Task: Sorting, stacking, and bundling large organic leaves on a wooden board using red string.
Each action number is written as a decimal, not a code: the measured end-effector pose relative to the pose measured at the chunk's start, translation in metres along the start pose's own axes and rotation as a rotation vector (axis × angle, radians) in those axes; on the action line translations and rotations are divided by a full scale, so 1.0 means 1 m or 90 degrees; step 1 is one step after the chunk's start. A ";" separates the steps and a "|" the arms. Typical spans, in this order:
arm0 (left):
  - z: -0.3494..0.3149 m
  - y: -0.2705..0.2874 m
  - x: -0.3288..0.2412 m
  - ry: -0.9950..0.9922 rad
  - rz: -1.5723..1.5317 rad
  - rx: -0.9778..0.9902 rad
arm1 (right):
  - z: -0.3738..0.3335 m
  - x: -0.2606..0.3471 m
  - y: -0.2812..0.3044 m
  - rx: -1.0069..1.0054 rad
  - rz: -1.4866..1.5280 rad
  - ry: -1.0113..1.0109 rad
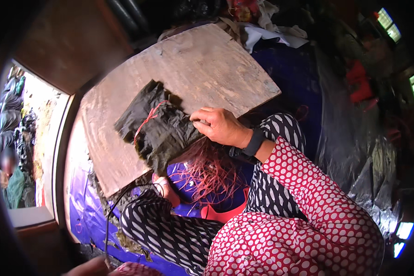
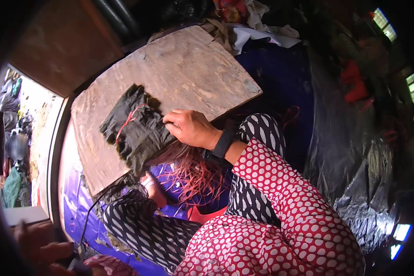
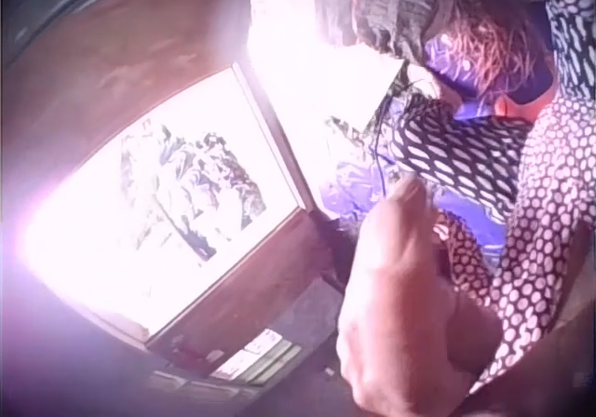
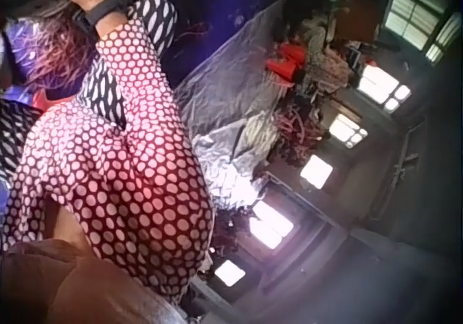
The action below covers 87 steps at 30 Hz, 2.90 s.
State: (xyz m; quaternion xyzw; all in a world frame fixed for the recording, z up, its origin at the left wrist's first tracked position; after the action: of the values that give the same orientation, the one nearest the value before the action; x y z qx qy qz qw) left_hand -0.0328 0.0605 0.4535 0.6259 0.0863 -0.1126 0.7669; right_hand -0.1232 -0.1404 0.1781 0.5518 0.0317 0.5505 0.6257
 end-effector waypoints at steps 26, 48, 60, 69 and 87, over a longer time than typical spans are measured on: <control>0.022 -0.354 0.123 0.345 -0.670 -0.143 | -0.019 -0.016 -0.024 -0.042 -0.027 0.022; 0.057 -0.290 0.298 0.485 -0.282 -0.193 | 0.033 -0.052 -0.008 0.049 -0.075 -0.012; 0.070 -0.252 0.229 0.140 -0.267 -0.275 | 0.028 0.021 -0.030 0.061 -0.239 0.174; 0.049 -0.280 0.224 0.094 -0.220 -0.007 | 0.003 -0.006 -0.037 0.185 -0.194 0.118; 0.059 -0.281 0.193 0.098 -0.200 0.023 | 0.002 0.046 -0.049 0.166 -0.217 0.240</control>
State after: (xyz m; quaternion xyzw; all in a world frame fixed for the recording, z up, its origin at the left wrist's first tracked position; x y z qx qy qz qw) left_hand 0.0726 -0.0638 0.1483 0.6249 0.2396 -0.1845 0.7198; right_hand -0.0719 -0.0979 0.1693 0.5023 0.3105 0.5215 0.6159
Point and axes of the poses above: each hand's wrist, its own z-axis towards the middle knuckle, its own y-axis out of the back of the hand, x = y × z, the point moved 7 cm from there along z, towards the middle knuckle, and after that the axes turned 9 degrees about -z, right-handed, at the moved point
